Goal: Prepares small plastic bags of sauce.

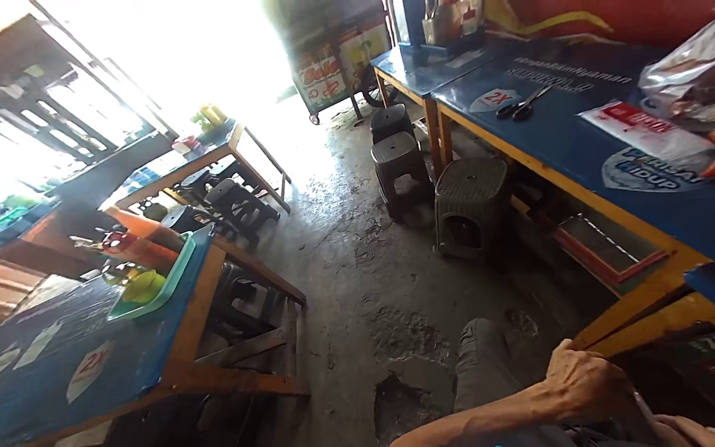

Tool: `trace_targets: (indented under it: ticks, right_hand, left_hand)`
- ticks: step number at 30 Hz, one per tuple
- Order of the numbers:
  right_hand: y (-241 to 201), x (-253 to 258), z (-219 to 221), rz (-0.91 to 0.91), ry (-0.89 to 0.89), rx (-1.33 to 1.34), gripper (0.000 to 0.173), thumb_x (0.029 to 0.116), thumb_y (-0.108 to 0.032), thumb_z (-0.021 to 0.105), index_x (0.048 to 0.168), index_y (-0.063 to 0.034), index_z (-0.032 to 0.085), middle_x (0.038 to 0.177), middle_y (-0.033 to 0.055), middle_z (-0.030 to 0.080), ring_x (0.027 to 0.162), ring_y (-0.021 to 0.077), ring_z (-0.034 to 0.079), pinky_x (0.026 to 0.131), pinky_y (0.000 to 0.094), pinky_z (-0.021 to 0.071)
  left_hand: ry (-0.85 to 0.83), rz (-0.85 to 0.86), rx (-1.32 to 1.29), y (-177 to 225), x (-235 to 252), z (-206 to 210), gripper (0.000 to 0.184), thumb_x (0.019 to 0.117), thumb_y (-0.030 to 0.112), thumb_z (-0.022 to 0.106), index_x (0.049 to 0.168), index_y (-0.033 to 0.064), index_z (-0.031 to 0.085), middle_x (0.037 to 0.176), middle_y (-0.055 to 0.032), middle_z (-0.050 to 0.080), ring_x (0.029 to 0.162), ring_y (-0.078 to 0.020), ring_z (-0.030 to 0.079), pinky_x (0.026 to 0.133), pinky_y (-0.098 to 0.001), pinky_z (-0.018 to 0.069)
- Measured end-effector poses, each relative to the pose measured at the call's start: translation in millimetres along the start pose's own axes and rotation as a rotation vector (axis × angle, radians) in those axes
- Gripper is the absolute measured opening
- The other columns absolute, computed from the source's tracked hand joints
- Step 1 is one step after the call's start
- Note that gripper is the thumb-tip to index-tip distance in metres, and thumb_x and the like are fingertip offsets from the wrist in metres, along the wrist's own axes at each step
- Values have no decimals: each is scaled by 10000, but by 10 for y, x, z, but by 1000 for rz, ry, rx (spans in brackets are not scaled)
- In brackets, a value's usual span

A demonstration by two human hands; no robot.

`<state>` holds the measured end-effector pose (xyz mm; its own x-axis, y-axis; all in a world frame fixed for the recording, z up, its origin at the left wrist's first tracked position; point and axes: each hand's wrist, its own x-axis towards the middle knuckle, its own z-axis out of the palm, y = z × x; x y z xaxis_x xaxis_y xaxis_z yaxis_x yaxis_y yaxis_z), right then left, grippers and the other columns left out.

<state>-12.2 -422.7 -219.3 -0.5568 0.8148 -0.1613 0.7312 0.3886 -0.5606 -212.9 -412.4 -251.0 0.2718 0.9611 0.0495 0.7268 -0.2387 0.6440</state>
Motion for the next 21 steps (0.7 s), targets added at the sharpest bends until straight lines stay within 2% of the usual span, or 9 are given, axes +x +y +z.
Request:
trace_targets:
  ticks: [4,5,7,10,13,16,18,20,21]
  right_hand:
    - [-27,58,109,90,88,130,407,1082,-221,437,1116,99,687,1026,322,688,978,477,670,881,639,487]
    - [-44,77,144,110,104,131,412,1083,-220,431,1111,107,681,1029,330,683,993,488,667,894,647,484]
    - [-85,120,233,138,108,119,419,1079,-209,414,1109,122,670,1042,341,677,1024,511,659,908,658,478]
    - [-105,147,373,148,113,109,420,1072,-208,414,1093,128,665,1041,335,677,1036,504,660,913,649,483]
    - [-105,113,531,169,149,120,432,1070,-225,409,1041,120,666,944,314,678,954,496,671,847,635,502]
    - [-130,42,688,215,210,184,388,1052,-184,422,1024,115,669,870,299,667,875,480,679,797,634,509]
    - [-143,33,759,249,289,257,376,1036,-180,430,998,99,678,799,265,655,790,438,677,738,611,512]
    - [-114,78,773,311,306,427,362,1041,-182,433,971,79,673,755,204,620,726,342,629,699,546,486]
    - [-73,101,773,345,307,545,342,1045,-179,441,954,57,672,747,143,600,702,254,592,683,466,481]
  left_hand:
    - [-45,-272,-502,-41,-68,202,309,1026,192,548,965,-37,746,880,-185,730,856,-311,709,820,-537,544]
    - [-34,-386,-697,-37,-67,274,380,1053,230,502,928,-53,722,848,-165,718,805,-258,697,784,-486,553]
    - [-49,-642,-1046,0,-31,342,462,1085,332,494,965,-65,699,852,-109,726,762,-147,698,762,-364,584]
    - [-33,-874,-1277,45,22,304,269,1032,216,616,1044,-44,685,837,-53,717,684,-69,653,664,-250,542]
    - [67,-891,-1316,29,60,278,98,964,47,628,963,-35,683,763,-39,693,591,-59,592,577,-225,494]
    - [119,-866,-1344,-18,112,256,109,988,22,584,978,-49,665,755,-48,691,570,-55,594,547,-203,492]
    - [135,-850,-1344,-62,161,276,133,1008,21,556,1011,-71,651,795,-73,708,615,-77,630,591,-219,521]
    - [176,-842,-1343,-97,201,282,130,1018,20,544,1001,-75,632,787,-81,695,628,-92,638,604,-232,534]
    - [194,-833,-1338,-99,207,263,133,1021,20,542,1002,-76,631,788,-80,689,632,-94,635,608,-233,537]
